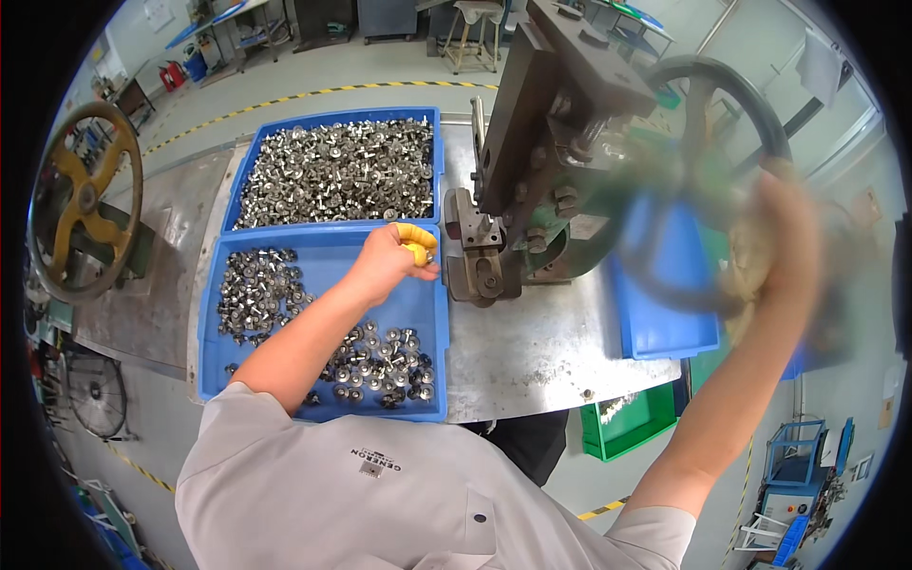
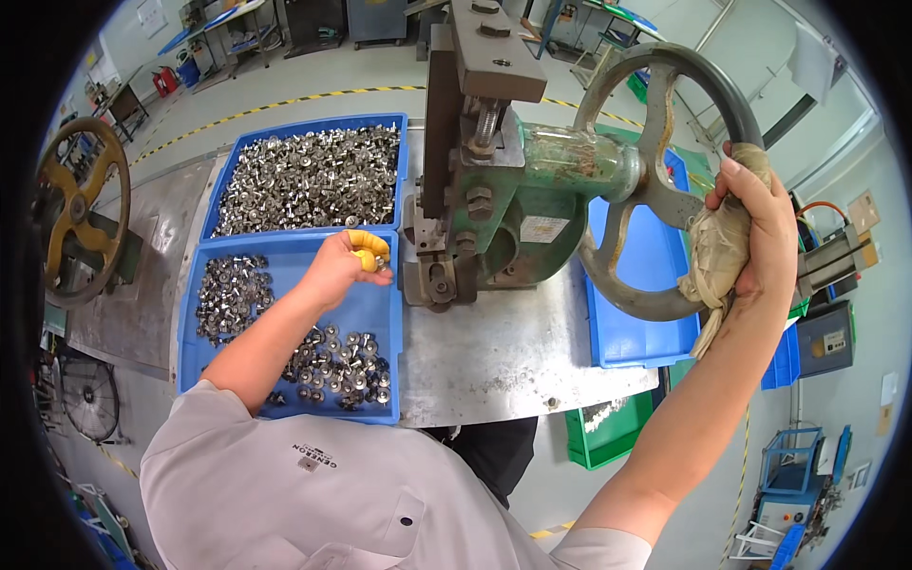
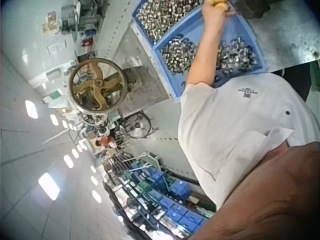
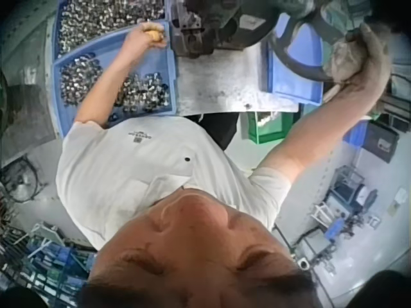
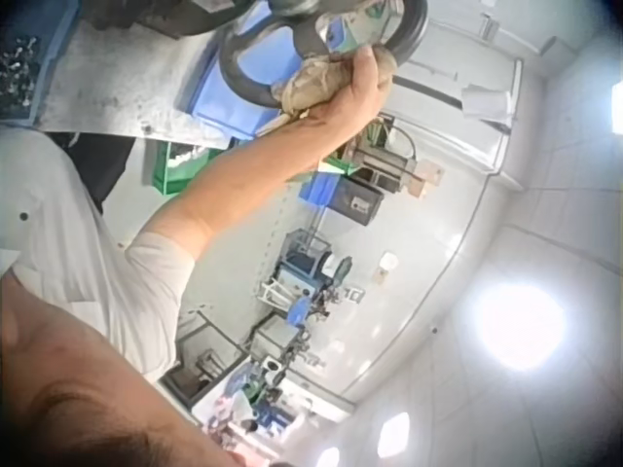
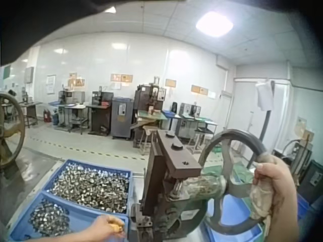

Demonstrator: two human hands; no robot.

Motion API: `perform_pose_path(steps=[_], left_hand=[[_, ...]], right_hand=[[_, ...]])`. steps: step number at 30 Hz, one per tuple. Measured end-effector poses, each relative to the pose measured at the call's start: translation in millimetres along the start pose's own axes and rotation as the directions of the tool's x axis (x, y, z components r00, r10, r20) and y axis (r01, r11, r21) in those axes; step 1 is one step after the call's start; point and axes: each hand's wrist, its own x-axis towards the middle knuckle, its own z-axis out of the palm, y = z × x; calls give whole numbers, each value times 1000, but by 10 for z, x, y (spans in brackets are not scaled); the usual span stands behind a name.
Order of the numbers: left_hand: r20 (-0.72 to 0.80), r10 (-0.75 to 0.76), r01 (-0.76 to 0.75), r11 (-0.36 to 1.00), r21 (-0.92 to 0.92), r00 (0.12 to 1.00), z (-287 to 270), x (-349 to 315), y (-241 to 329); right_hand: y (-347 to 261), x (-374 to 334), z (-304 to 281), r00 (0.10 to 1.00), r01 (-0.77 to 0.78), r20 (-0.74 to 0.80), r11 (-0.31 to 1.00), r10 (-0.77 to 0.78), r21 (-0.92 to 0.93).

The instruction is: The person operates a manual press machine, picking metal components from a tray by hand, placing them into the machine fixture, and rotating the handwheel to press each piece.

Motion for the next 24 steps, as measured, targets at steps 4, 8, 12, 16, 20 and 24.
perform_pose_path(steps=[4,8,12,16,20,24], left_hand=[[21,7,-2,975,-220,1000,201,150,40],[-16,24,-25,995,-99,1000,356,258,101],[-12,183,-179,972,151,983,495,344,121],[30,478,-452,805,385,878,470,422,13],[103,654,-602,607,519,749,443,432,-2],[98,570,-529,668,523,816,469,386,105]], right_hand=[[57,-3,-58,1000,1,25,1000,-2,14],[152,30,-56,999,-1,48,998,-2,57],[138,46,-70,999,-4,32,1000,4,26],[97,103,-32,998,-3,57,1000,2,21],[-8,144,-7,995,5,99,1000,-8,31],[-71,120,-36,993,15,115,999,-19,38]])
